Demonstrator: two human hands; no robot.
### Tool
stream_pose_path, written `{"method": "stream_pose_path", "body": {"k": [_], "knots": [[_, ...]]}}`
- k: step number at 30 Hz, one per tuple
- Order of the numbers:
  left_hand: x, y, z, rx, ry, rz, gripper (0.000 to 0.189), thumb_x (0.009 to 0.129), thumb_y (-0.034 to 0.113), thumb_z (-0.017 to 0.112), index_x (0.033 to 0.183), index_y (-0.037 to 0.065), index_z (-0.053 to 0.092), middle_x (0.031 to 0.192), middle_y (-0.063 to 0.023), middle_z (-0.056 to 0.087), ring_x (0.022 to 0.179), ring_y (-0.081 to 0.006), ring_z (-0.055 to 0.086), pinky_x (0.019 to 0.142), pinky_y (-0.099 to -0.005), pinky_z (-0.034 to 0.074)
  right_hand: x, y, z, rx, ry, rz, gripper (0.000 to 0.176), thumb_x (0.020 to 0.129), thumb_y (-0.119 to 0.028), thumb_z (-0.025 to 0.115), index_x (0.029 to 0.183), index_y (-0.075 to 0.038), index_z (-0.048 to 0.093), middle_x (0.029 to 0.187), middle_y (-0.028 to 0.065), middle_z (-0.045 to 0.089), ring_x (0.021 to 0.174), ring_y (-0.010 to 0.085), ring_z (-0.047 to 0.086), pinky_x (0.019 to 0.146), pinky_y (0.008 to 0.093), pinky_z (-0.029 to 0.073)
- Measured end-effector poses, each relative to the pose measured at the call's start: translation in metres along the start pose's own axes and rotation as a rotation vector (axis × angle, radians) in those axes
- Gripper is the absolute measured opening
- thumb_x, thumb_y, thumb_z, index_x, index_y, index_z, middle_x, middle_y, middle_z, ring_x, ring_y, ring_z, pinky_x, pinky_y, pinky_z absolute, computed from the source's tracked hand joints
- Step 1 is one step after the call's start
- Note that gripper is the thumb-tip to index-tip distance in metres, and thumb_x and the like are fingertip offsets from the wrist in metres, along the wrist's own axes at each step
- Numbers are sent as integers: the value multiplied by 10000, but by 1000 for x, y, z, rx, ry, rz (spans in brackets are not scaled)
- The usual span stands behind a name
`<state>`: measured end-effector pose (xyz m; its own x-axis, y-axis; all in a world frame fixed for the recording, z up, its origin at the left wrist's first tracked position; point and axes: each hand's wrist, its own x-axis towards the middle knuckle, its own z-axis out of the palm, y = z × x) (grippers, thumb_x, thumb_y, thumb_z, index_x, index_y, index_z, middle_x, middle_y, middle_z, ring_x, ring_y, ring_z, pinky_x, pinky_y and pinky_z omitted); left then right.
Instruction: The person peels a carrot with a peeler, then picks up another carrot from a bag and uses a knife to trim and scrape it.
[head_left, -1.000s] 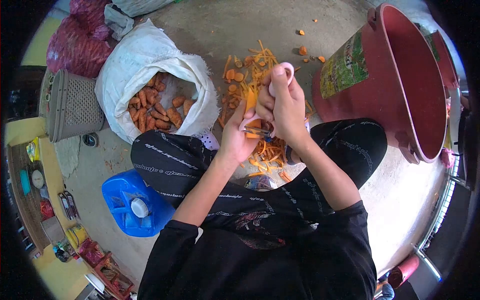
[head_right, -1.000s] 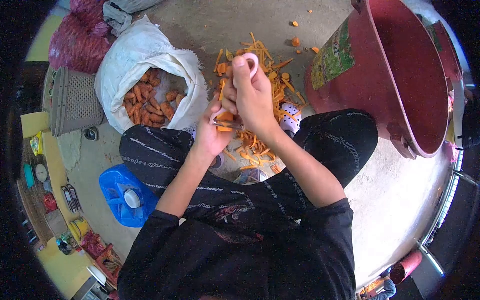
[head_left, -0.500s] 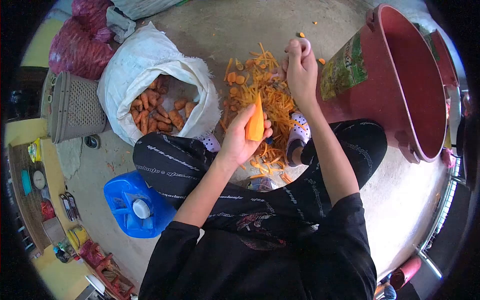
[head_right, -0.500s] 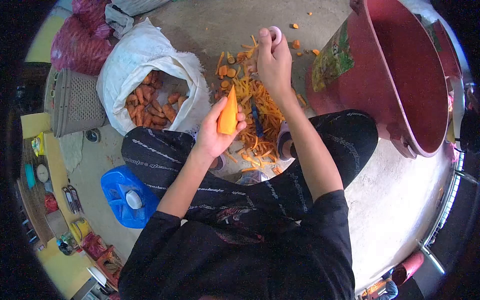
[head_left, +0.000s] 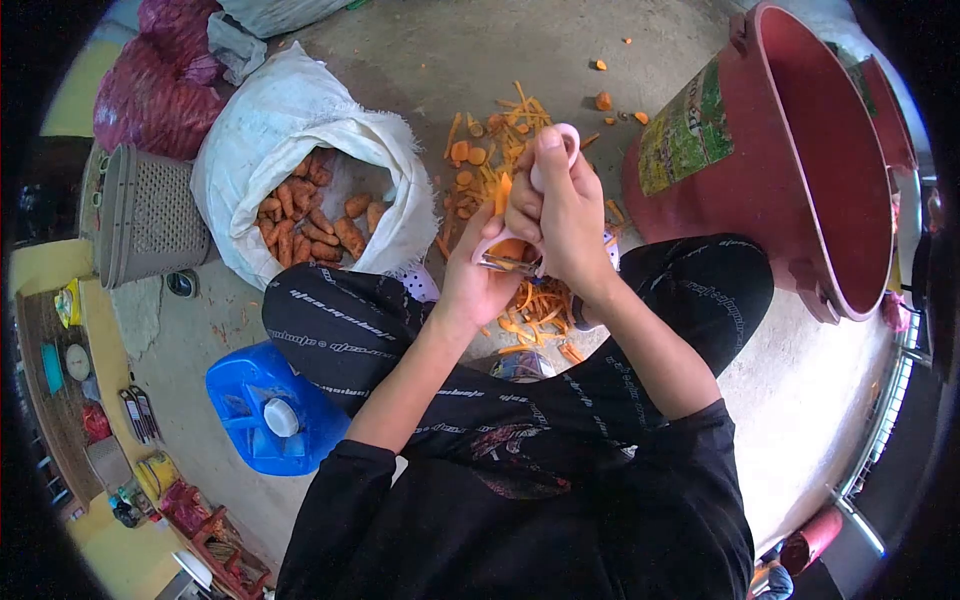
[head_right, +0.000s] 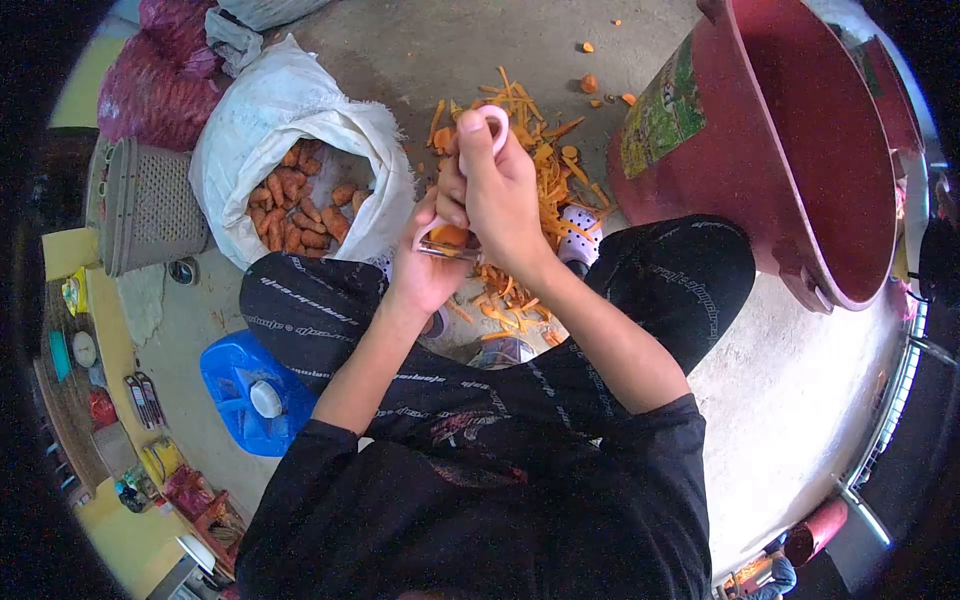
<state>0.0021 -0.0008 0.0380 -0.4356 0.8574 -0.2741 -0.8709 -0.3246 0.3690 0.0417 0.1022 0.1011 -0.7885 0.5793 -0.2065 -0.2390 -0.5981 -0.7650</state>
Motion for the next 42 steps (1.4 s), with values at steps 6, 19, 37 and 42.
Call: {"method": "stream_pose_path", "body": {"k": [6,19,37,42], "knots": [[5,9,-2,72,-7,-29,279,889,323,538,1061,103,533,990,-26,576,991,-170,558,856,-341,450,15,-2,2,54,95,56,323,935,-371,483,852,-63,429,596,-16,339,457,53,307,395,198,269],[-5,1,5,-59,55,-104,363,958,369,409,1114,49,482,943,-81,533,802,-166,519,649,-280,441,72,-30,-39,5,150,-328,300,937,-342,456,832,-64,418,562,-16,325,424,80,306,509,382,534],[-14,-4,11,230,22,-135,338,983,338,304,1000,43,467,841,-50,487,705,-150,490,530,-264,411,95,-17,-72,-494,159,-329,307,955,-327,448,859,-35,439,555,8,451,404,86,449,400,247,413],[-11,1,10,180,-7,-136,374,981,368,298,1018,40,474,839,-49,484,714,-147,488,556,-276,410,78,-16,-55,-1019,155,-560,291,946,-327,467,875,-45,451,578,18,471,441,117,502,433,284,452]]}}
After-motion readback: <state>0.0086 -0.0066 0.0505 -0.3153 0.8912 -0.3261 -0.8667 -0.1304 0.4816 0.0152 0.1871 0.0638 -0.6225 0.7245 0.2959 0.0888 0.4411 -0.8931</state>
